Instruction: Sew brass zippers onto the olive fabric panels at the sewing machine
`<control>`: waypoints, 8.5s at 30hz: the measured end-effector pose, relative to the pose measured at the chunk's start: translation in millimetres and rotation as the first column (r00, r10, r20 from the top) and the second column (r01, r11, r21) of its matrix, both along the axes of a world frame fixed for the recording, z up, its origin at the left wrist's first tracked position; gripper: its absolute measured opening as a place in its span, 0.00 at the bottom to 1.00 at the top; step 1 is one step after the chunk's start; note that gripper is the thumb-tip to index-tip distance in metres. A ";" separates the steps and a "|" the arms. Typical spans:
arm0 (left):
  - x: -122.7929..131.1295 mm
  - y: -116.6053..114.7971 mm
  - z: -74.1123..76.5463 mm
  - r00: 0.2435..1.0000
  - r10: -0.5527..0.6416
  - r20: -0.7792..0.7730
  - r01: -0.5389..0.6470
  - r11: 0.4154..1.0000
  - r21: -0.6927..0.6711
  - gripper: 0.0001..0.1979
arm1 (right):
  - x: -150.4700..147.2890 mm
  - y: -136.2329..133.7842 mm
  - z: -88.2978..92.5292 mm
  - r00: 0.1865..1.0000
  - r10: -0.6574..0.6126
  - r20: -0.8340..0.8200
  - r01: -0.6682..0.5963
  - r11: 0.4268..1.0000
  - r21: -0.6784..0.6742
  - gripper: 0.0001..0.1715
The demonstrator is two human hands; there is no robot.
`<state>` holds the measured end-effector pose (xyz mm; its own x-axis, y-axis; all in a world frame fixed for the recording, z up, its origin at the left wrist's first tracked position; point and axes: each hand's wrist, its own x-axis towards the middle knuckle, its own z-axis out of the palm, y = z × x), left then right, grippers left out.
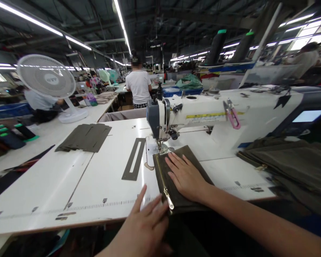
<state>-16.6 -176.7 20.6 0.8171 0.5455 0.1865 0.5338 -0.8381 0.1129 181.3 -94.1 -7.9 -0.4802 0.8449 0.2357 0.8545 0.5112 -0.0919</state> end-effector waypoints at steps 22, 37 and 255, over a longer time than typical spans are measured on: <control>-57.4 39.1 -32.3 0.976 0.204 -0.077 -0.155 0.897 0.414 0.29 | -1.2 11.2 7.8 0.977 0.150 -0.151 -0.157 0.987 -0.037 0.28; -44.5 86.8 4.9 0.892 0.320 0.320 -0.373 0.920 0.118 0.15 | 9.3 6.9 -0.6 0.985 0.126 -0.118 -0.126 0.992 0.006 0.27; 24.3 129.8 -18.1 0.979 0.131 0.157 -0.164 0.962 0.218 0.14 | -8.5 9.3 -13.8 0.940 0.331 -0.080 -0.237 0.805 0.544 0.13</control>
<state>7.8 -46.9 2.5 0.6878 0.5873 0.4266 0.6457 -0.7635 0.0101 172.8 -84.8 -21.7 -0.5939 0.4055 0.6949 0.6600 0.7395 0.1325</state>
